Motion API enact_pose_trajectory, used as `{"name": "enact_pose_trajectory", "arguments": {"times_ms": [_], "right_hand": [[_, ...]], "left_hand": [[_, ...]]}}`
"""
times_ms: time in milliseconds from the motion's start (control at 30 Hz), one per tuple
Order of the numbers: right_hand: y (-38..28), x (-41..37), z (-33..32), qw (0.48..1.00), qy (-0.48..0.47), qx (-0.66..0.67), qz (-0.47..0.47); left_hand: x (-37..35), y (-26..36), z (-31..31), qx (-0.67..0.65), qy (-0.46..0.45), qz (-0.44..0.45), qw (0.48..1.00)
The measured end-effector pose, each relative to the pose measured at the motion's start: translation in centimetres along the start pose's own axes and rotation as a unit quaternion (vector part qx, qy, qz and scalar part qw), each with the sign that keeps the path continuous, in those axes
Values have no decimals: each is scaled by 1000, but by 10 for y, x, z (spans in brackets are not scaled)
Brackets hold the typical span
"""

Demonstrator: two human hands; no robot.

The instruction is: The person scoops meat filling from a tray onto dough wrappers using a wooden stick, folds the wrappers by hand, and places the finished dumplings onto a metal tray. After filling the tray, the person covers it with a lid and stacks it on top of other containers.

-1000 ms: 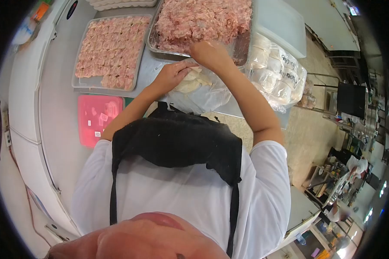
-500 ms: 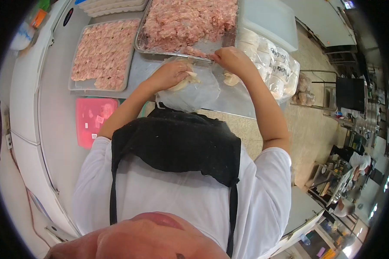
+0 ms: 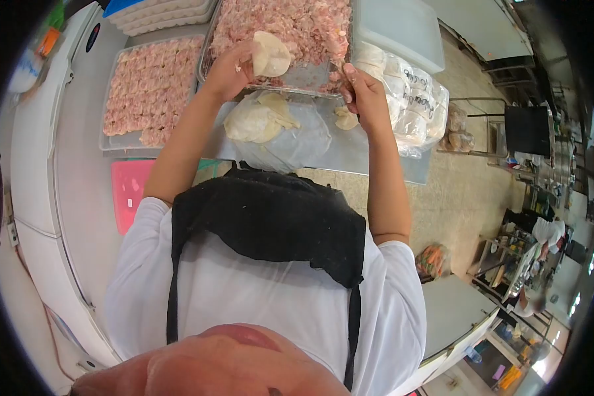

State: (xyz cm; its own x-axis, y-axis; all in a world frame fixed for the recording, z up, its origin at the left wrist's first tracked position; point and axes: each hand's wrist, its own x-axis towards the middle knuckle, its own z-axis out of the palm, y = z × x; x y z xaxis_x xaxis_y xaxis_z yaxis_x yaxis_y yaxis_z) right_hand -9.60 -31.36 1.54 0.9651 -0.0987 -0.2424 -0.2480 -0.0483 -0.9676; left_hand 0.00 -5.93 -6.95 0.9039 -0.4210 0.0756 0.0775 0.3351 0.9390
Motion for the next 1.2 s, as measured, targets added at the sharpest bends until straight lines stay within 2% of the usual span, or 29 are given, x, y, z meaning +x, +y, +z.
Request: {"name": "enact_pose_trajectory", "arguments": {"times_ms": [33,100,167,233,300,400,467,533,633,667,733,833,900,933,967,1000,1033,1133,1200], "right_hand": [[0,0,3,1000,2,4,-2],[-1,-1,10,1000,6,6,-11],[-4,-3,19,1000,12,3,-22],[-11,-3,27,1000,6,10,-24],[-13,-3,36,999,-3,24,-30],[-5,7,49,996,-30,58,-60],[18,21,63,986,0,-92,-139],[27,23,65,949,21,-225,-220],[0,5,37,830,-5,-488,-270],[-11,-4,37,821,-1,-504,-268],[-27,-17,35,803,13,-534,-264],[-10,-9,32,797,-26,-524,-300],[-29,-10,14,756,-42,-585,-291],[-53,-25,11,741,-38,-610,-279],[-67,-36,10,726,-35,-633,-267],[-61,-39,11,750,-16,-567,-341],[-51,-35,13,757,-23,-555,-344],[-31,-25,6,766,-36,-524,-370],[-31,-19,-12,835,-53,-399,-376]], "left_hand": [[1,15,5,1,7,-9,1000],[-3,42,23,184,31,46,981],[0,47,32,-25,70,3,997],[1,53,34,-203,82,-31,975],[-1,58,35,-344,67,-57,935],[-2,64,46,-484,56,-98,868],[3,71,51,-496,83,-52,863],[6,71,49,-489,120,-27,864],[10,47,23,-454,182,-14,872],[17,21,9,-445,198,-15,873],[20,28,19,-434,218,-34,873],[9,49,48,-420,241,-76,872],[6,62,62,-404,268,-79,871],[3,63,64,-455,252,-91,850],[8,57,60,-436,252,-71,861],[12,46,56,-416,253,-52,872],[14,46,59,-396,255,-34,881],[7,64,81,-452,220,-26,864],[0,55,77,-442,133,-1,887]]}}
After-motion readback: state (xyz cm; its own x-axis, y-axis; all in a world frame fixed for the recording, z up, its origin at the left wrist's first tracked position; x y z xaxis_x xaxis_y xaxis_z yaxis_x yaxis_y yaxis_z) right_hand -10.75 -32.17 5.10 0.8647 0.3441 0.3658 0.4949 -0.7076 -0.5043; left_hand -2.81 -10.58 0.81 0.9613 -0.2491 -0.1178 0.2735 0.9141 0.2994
